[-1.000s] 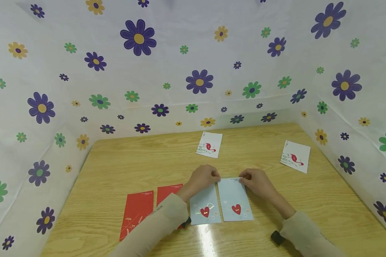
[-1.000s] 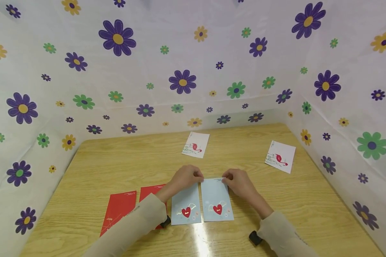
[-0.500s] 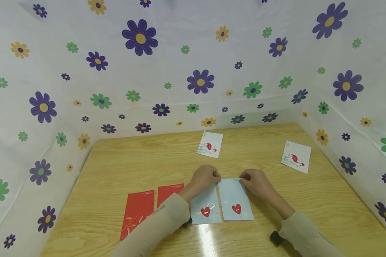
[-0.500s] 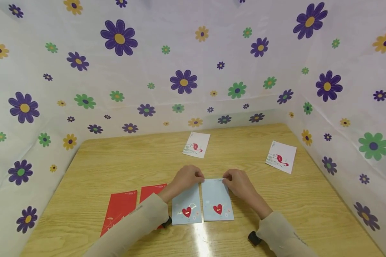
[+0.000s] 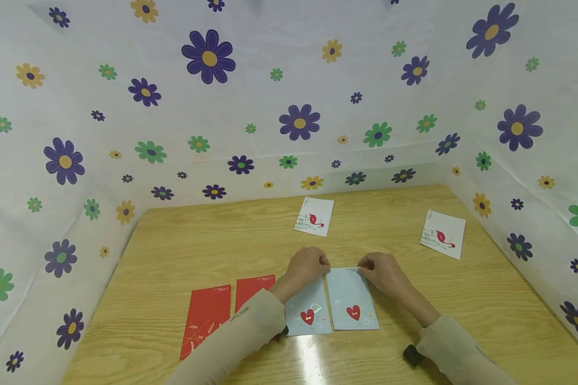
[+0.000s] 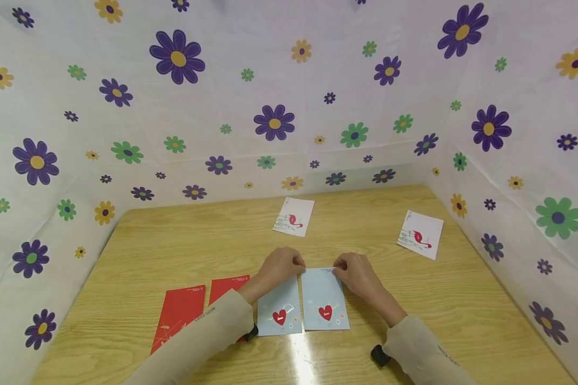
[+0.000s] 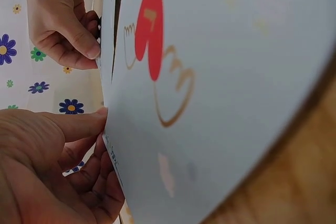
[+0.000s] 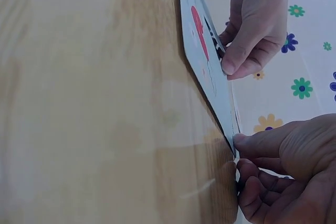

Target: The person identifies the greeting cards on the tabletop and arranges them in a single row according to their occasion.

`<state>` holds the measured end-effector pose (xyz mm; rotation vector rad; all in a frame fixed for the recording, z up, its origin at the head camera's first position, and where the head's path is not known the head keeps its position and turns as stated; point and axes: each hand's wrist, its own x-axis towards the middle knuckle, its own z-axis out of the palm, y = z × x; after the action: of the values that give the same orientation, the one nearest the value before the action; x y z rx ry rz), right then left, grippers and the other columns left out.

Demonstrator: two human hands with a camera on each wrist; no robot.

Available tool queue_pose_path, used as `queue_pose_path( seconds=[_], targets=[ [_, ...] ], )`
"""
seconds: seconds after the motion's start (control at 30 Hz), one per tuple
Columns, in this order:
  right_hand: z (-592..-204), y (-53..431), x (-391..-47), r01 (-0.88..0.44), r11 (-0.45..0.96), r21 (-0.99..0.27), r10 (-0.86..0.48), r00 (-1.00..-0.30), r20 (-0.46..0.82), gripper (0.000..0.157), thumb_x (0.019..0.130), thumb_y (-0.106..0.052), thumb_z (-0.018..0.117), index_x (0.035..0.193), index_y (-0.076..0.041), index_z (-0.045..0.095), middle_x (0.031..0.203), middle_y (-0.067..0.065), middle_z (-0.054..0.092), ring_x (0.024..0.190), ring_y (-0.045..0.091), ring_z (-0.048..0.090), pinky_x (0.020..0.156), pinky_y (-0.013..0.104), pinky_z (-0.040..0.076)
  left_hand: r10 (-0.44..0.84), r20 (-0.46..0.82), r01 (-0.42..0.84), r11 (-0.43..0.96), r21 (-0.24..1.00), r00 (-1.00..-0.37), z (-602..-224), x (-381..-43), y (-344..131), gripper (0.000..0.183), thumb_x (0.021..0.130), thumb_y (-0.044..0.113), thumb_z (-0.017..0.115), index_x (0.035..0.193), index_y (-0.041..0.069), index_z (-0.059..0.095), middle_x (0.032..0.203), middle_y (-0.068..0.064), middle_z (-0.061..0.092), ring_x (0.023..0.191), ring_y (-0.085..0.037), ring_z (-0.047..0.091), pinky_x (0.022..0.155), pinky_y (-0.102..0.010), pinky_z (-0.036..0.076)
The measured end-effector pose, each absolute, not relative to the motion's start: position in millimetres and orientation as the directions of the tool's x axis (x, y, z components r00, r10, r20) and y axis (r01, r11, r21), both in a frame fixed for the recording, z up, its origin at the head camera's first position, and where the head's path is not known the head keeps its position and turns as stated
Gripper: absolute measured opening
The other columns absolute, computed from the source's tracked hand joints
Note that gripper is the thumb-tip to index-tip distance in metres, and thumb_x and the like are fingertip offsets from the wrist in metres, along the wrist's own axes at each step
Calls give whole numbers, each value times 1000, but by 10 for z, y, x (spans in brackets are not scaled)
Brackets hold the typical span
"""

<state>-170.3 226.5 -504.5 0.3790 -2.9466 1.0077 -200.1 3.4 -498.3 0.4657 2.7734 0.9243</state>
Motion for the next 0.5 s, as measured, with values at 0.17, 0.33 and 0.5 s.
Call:
queue_pose_path(
  seconds=[0.17, 0.33, 0.5],
  targets=[
    [-5042, 2266, -1706, -228, 765, -603, -222, -971, 85, 7, 90, -4, 77, 95, 1, 76, 85, 4, 70, 76, 16, 57, 70, 32, 51, 350, -71, 239, 761, 604, -934, -4982, -2011, 41, 8, 91, 12, 79, 83, 11, 77, 77, 8, 66, 69, -8, 54, 63, -23, 44],
    [-5044, 2291, -1709, -223, 752, -620, -228, -971, 72, 8, 92, -4, 75, 98, 1, 76, 89, 6, 71, 79, 17, 59, 73, 35, 53, 349, -88, 226, 759, 611, -933, -4982, -2010, 35, 9, 92, 14, 79, 83, 12, 76, 77, 8, 65, 70, -9, 54, 64, -23, 45],
    [-5031, 2368, -1727, -164, 704, -691, -225, -974, 3, 15, 99, -13, 70, 107, -1, 74, 96, 5, 72, 85, 18, 61, 74, 33, 54, 348, -96, 212, 743, 635, -933, -4946, -2019, -17, 7, 94, 17, 76, 88, 13, 76, 81, 8, 66, 73, -10, 55, 68, -25, 47]
  ],
)
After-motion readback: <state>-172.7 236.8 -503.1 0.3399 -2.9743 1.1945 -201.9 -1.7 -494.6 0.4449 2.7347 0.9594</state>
